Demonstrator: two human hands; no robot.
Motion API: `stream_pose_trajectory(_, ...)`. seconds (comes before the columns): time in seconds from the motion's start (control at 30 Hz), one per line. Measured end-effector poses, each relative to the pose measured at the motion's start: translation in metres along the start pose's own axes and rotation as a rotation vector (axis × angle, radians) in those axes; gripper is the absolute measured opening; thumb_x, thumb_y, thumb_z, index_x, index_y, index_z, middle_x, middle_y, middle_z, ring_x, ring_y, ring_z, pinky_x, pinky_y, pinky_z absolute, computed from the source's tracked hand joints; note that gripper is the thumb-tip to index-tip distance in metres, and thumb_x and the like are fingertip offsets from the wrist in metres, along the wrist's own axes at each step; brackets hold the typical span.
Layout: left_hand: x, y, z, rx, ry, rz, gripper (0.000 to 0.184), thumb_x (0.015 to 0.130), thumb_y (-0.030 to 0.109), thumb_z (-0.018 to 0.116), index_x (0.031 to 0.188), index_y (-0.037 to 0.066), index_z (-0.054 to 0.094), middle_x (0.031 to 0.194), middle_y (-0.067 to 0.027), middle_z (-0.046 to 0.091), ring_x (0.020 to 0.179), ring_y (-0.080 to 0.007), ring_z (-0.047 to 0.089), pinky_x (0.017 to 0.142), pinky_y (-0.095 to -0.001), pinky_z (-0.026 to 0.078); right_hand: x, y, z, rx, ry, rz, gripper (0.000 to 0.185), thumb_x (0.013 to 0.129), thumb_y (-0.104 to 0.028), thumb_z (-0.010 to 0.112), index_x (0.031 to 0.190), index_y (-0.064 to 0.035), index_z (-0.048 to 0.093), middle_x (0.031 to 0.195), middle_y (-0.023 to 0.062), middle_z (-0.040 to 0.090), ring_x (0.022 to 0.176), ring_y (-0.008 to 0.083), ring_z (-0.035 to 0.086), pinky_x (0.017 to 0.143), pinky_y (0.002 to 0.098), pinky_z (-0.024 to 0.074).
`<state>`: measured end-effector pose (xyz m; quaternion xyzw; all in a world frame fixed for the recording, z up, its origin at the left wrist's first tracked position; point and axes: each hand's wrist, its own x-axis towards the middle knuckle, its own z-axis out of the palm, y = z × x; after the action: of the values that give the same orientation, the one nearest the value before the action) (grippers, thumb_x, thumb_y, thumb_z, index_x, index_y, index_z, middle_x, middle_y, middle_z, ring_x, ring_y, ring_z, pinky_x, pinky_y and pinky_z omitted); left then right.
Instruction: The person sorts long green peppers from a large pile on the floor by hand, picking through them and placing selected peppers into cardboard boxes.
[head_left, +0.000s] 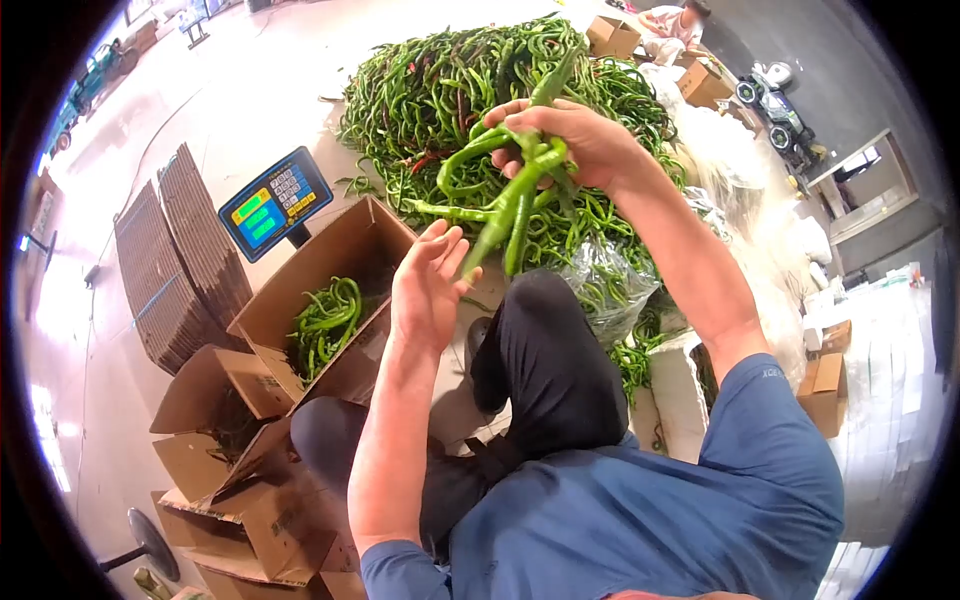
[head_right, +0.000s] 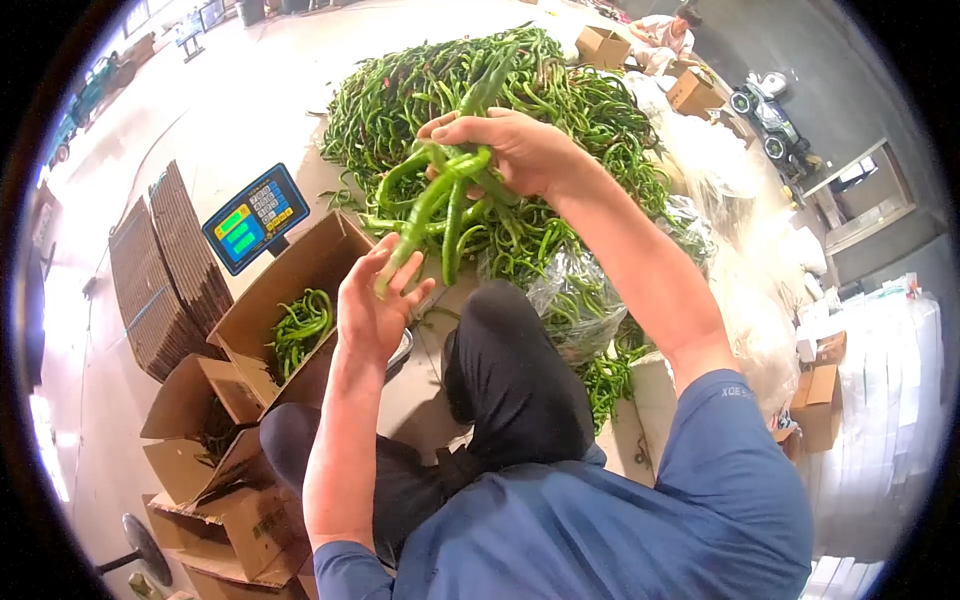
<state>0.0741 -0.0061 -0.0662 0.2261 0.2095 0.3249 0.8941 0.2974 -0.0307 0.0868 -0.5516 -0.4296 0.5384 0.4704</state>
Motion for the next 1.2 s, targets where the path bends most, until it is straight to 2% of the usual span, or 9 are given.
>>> stream_pose_trajectory(0.13, -0.009, -0.007, 0.003, -0.249, 0.001, -0.062, 0.065, 0.09, 0.024, 0.054, 0.148, 0.005, 0.031, 0.151, -0.0203, 0.037, 0.133, -0.0352, 0.045, 0.101, -0.0654, 0.043, 0.004, 0.014, 0.007, 0.086, 0.118, 0.115, 0.044, 0.095, -0.032, 0.064, 0.128, -0.0025, 0.06, 0.1, 0.0139, 0.072, 0.082, 0.0172, 0.072, 0.054, 0.0253, 0.0557)
stream_pose_trajectory(0.27, -0.018, -0.011, 0.0, -0.011, 0.099, 0.141, 0.068, 0.089, 0.016, 0.053, 0.152, 0.005, 0.029, 0.148, -0.0176, 0.043, 0.127, -0.029, 0.05, 0.105, -0.0535, 0.042, 0.016, 0.032, 0.02, 0.318, 0.132, 0.168, 0.027, 0.091, -0.025, 0.072, 0.107, -0.0043, 0.066, 0.087, 0.0115, 0.071, 0.077, 0.0197, 0.07, 0.06, 0.0326, 0.0517)
stream_pose_trajectory(0.33, -0.023, -0.007, -0.007, 0.198, 0.239, 0.305, 0.057, 0.09, 0.006, 0.05, 0.146, 0.001, 0.039, 0.134, -0.0135, 0.057, 0.117, -0.0222, 0.057, 0.101, -0.0392, 0.045, 0.019, 0.036, 0.032, 0.351, 0.146, 0.145, 0.021, 0.092, -0.023, 0.069, 0.1, -0.0046, 0.066, 0.085, 0.0116, 0.071, 0.074, 0.0202, 0.07, 0.057, 0.033, 0.0514)
stream_pose_trajectory(0.57, -0.06, 0.002, 0.001, 0.629, 0.345, 0.692, 0.026, 0.091, -0.004, 0.06, 0.117, -0.002, 0.058, 0.112, -0.0078, 0.06, 0.103, -0.0139, 0.058, 0.092, -0.0293, 0.047, 0.051, 0.058, 0.069, 0.345, 0.289, -0.059, 0.022, 0.091, -0.02, 0.071, 0.107, -0.0063, 0.068, 0.082, 0.0051, 0.068, 0.07, 0.0185, 0.069, 0.054, 0.0327, 0.0529)
stream_pose_trajectory(0.6, -0.054, 0.001, -0.003, 0.872, 0.34, 0.941, 0.03, 0.088, -0.001, 0.063, 0.117, -0.002, 0.057, 0.114, -0.0096, 0.06, 0.105, -0.0172, 0.058, 0.093, -0.0317, 0.047, 0.056, 0.061, 0.077, 0.367, 0.302, -0.114, 0.022, 0.09, -0.019, 0.071, 0.108, -0.0053, 0.067, 0.085, 0.0053, 0.068, 0.069, 0.0174, 0.067, 0.054, 0.0319, 0.0527)
stream_pose_trajectory(0.8, -0.05, 0.009, 0.001, 1.4, 0.364, 1.307, 0.056, 0.079, 0.0, 0.069, 0.133, -0.002, 0.051, 0.128, -0.0212, 0.058, 0.117, -0.0375, 0.056, 0.103, -0.0442, 0.044, 0.087, 0.096, 0.108, 0.27, 0.421, -0.27, 0.019, 0.089, -0.01, 0.072, 0.103, 0.0011, 0.067, 0.09, 0.0037, 0.066, 0.078, 0.0124, 0.06, 0.073, 0.0278, 0.0505)
stream_pose_trajectory(0.87, -0.049, 0.017, 0.002, 1.518, 0.356, 1.197, 0.077, 0.078, 0.002, 0.07, 0.147, -0.001, 0.037, 0.147, -0.0253, 0.045, 0.134, -0.0405, 0.046, 0.109, -0.0457, 0.041, 0.091, 0.107, 0.12, 0.208, 0.426, -0.345, 0.019, 0.091, -0.011, 0.072, 0.104, 0.0017, 0.066, 0.092, 0.0043, 0.067, 0.08, 0.0114, 0.06, 0.073, 0.0273, 0.0501)
stream_pose_trajectory(1.07, -0.022, 0.035, -0.006, 1.277, 0.343, 0.848, 0.09, 0.08, 0.004, 0.074, 0.155, 0.001, 0.023, 0.16, -0.0248, 0.025, 0.147, -0.0379, 0.03, 0.115, -0.0427, 0.037, 0.09, 0.112, 0.149, -0.062, 0.365, -0.337, 0.023, 0.093, -0.007, 0.067, 0.114, 0.0007, 0.061, 0.096, 0.0036, 0.068, 0.088, 0.01, 0.063, 0.079, 0.0263, 0.0522)
stream_pose_trajectory(1.2, 0.01, 0.035, -0.044, 0.999, 0.258, 0.79, 0.086, 0.086, 0.004, 0.07, 0.157, 0.006, 0.02, 0.153, -0.0175, 0.034, 0.143, -0.0285, 0.034, 0.105, -0.0375, 0.047, 0.088, 0.109, 0.154, -0.232, 0.232, -0.278, 0.029, 0.093, -0.008, 0.067, 0.118, 0.0037, 0.058, 0.098, 0.0057, 0.069, 0.091, 0.0121, 0.064, 0.084, 0.0284, 0.0525)
